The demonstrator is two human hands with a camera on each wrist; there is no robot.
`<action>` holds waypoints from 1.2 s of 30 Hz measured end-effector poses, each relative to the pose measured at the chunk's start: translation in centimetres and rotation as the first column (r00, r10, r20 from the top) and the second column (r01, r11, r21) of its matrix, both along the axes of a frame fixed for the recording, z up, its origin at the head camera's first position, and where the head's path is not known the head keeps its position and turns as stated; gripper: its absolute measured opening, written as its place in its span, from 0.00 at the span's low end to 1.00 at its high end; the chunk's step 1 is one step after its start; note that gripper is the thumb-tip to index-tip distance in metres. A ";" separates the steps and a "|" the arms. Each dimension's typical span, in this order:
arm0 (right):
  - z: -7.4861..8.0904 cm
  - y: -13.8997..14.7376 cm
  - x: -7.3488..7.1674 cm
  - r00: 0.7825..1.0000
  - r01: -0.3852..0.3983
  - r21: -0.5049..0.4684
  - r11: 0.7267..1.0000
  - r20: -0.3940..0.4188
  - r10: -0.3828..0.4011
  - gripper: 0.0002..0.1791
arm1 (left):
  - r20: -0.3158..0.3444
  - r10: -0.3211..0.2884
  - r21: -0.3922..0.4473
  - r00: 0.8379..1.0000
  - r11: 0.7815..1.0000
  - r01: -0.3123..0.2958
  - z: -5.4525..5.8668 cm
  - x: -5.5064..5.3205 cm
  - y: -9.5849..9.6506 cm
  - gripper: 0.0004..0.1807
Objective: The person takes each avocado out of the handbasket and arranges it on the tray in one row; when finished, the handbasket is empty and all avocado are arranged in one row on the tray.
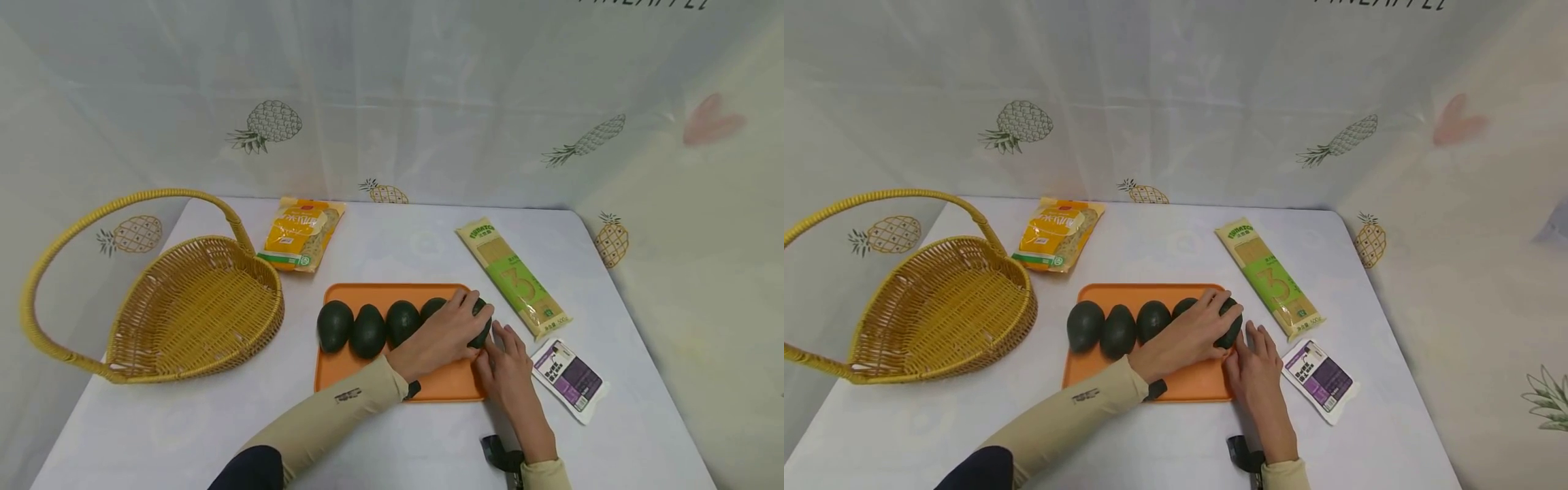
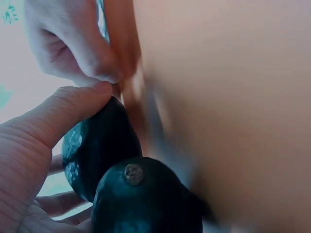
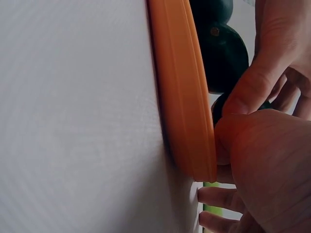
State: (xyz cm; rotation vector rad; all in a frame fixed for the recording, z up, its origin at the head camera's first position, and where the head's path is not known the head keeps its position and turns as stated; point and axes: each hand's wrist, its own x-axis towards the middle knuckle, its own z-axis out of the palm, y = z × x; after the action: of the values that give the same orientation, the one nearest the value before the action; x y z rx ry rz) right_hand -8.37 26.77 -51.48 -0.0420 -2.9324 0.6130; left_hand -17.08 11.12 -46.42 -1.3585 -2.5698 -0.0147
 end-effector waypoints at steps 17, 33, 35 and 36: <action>0.4 -0.4 0.0 1.000 -0.007 0.006 1.000 0.005 0.007 0.21 | -0.019 -0.014 0.025 1.000 1.000 0.015 -0.3 0.1 -0.2 0.38; 0.3 -0.1 0.1 1.000 -0.017 -0.012 1.000 -0.020 0.016 0.18 | 0.020 -0.001 0.111 1.000 0.994 -0.001 -0.3 0.2 -1.2 0.29; 0.3 -0.1 0.1 1.000 -0.012 -0.016 1.000 -0.009 0.012 0.18 | 0.030 -0.008 0.139 1.000 0.990 0.004 -0.2 0.2 -1.5 0.27; 0.3 -0.1 0.1 1.000 -0.012 -0.013 1.000 -0.009 0.012 0.18 | 0.041 -0.015 0.153 0.999 0.988 0.008 -0.1 0.2 -1.7 0.27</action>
State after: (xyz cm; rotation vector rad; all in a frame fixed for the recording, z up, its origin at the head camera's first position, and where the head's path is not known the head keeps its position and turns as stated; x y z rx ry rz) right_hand -8.29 26.67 -51.15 -0.0235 -2.9217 0.6322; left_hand -16.86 9.42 -46.54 -1.3294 -2.5356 -0.2400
